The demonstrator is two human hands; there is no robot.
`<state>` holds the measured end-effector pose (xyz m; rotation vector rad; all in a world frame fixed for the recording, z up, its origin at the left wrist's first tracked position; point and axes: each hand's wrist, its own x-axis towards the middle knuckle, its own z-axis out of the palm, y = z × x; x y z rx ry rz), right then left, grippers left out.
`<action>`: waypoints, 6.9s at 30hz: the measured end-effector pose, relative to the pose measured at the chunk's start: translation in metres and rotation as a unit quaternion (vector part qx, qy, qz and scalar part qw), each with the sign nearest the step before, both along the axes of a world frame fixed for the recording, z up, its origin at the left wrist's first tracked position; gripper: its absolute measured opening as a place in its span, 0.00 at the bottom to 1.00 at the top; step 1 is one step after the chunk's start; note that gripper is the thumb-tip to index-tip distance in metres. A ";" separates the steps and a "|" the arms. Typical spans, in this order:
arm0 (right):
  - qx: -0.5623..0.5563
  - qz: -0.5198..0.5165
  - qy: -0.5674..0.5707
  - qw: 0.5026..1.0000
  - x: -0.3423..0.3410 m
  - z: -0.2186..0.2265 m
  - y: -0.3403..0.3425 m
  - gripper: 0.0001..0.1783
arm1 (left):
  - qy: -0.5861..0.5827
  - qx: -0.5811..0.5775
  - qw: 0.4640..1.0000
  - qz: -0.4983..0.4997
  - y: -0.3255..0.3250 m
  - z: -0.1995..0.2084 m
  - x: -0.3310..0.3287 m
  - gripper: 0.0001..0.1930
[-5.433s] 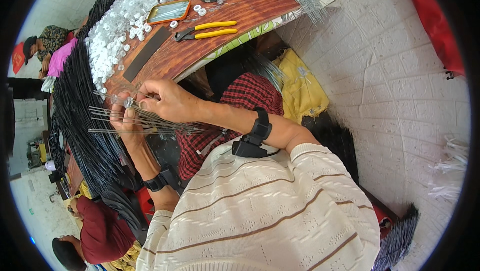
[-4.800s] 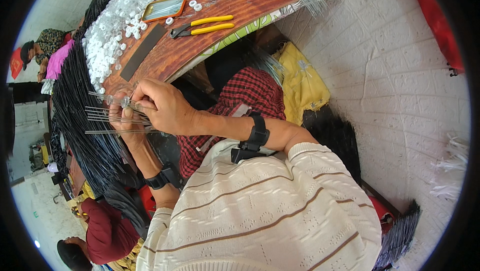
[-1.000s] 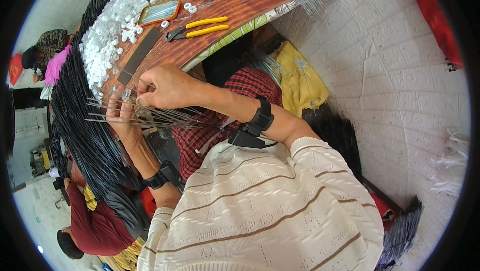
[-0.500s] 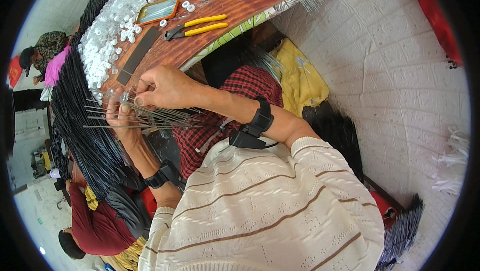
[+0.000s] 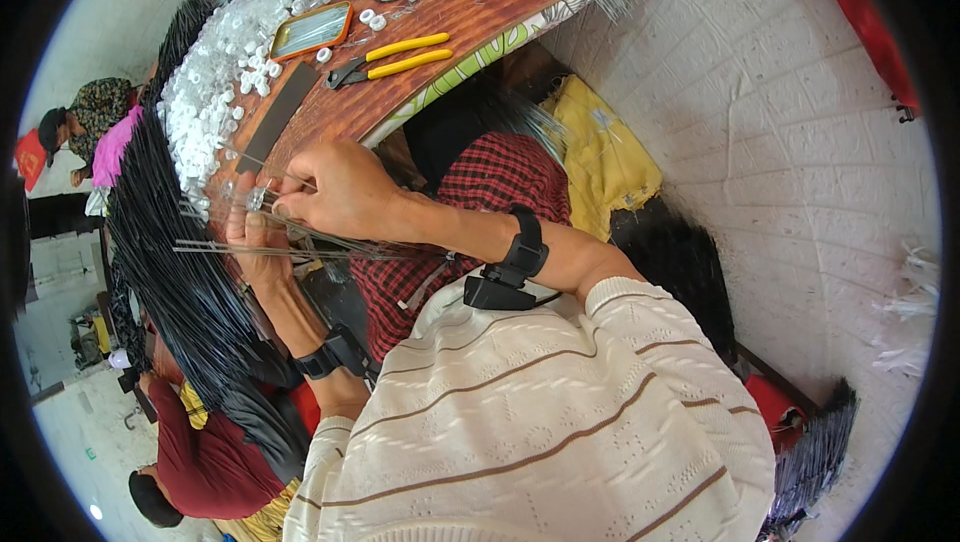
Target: Manually assembling the frame/ribs of an umbrella by attaching components and using pliers.
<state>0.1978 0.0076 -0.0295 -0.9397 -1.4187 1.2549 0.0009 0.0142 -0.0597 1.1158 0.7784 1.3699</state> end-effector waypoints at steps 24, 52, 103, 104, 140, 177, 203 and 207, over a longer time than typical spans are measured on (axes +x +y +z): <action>0.203 0.013 -0.138 0.969 0.014 0.014 0.004 0.10 | 0.015 0.053 0.998 0.007 -0.012 0.000 -0.008 0.25; 0.076 -0.015 -0.120 0.990 -0.002 -0.023 -0.008 0.27 | 0.146 0.028 0.982 0.113 -0.017 0.028 0.033 0.29; -0.065 0.185 0.072 0.978 0.027 -0.024 0.011 0.28 | 0.129 0.070 0.984 -0.102 0.002 0.033 0.060 0.17; 0.018 0.087 -0.035 0.995 0.030 -0.023 0.008 0.25 | 0.128 0.071 0.984 -0.101 0.003 0.033 0.059 0.17; 0.259 -0.018 -0.217 0.941 0.052 0.039 0.025 0.11 | 0.189 0.076 0.977 0.068 -0.008 0.030 0.083 0.16; 0.407 -0.008 -0.197 0.892 0.054 0.023 0.027 0.03 | 0.097 0.025 0.993 -0.055 -0.006 0.025 0.067 0.28; 0.244 0.047 -0.125 0.960 0.047 0.033 0.035 0.10 | 0.004 0.071 0.997 -0.044 -0.011 0.021 0.082 0.36; 0.205 0.087 -0.132 0.966 0.047 0.039 0.038 0.09 | 0.021 0.079 0.991 -0.107 -0.009 0.015 0.071 0.33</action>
